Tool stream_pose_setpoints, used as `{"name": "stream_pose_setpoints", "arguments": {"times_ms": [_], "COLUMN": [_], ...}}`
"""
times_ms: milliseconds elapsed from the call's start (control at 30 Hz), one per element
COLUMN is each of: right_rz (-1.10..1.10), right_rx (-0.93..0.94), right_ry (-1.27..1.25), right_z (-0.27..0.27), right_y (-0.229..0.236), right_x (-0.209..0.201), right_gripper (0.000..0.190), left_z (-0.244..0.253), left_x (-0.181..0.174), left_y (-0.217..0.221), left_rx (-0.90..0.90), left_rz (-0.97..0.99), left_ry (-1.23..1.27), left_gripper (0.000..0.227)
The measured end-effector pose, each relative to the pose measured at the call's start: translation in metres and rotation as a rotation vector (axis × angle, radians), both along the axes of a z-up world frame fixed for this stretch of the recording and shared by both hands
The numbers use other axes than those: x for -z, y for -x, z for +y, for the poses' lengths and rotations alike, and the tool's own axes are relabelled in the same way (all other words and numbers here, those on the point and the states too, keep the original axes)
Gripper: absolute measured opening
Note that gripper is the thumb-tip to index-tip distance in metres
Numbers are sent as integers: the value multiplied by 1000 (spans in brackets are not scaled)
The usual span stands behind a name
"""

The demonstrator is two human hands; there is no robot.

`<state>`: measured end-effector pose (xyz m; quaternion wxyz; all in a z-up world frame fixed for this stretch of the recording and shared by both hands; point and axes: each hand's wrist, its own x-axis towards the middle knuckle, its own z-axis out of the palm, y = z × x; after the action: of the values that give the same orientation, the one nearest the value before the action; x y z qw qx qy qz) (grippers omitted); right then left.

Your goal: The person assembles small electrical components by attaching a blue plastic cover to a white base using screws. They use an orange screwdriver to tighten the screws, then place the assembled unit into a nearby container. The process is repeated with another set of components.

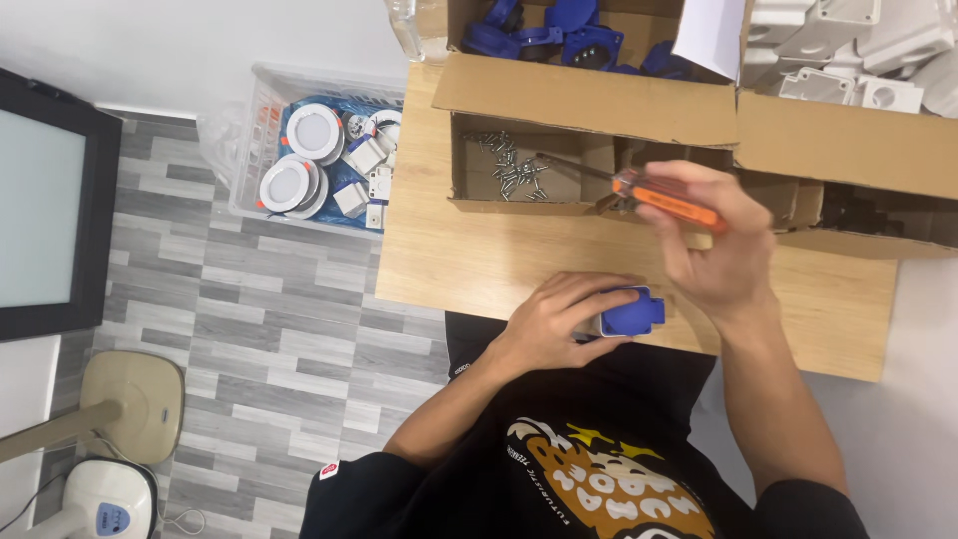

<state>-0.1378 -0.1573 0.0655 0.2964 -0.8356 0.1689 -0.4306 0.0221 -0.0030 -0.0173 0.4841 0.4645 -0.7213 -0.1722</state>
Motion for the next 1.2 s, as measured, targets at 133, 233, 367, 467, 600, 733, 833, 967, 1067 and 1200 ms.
{"name": "stream_pose_setpoints", "arguments": {"times_ms": [133,233,367,467,600,733,833,967,1067,1200], "right_rz": [-71,-91,-65,-94,-175,-175,-201,-274,-302,-341], "right_rx": [86,74,28,5,7,103,183,230,253,203], "right_ry": [217,240,123,43,235,244,236,270,308,344], "right_z": [-12,-11,-6,-3,1,16,21,31,37,46], "right_y": [-22,-24,-8,2,7,17,35,54,68,77], "right_x": [20,17,6,-3,-24,-40,-41,-46,-46,-49], "right_gripper": [44,43,43,42,52,46,47,47,47,49], "left_z": [0,-1,1,2,-1,-1,-2,-8,-14,-23], "left_x": [0,2,4,5,6,-10,-12,-15,-33,-48], "left_y": [5,5,1,-1,1,-1,-6,-25,-38,-43], "left_rx": [-48,-52,-22,5,-6,-13,29,-128,-261,-328], "left_rz": [115,104,35,-36,-53,-25,191,266,221,244], "left_ry": [-9,1,-1,-7,25,44,24,41,104,66], "left_gripper": [49,50,50,52,54,62,74,52,39,39]}}
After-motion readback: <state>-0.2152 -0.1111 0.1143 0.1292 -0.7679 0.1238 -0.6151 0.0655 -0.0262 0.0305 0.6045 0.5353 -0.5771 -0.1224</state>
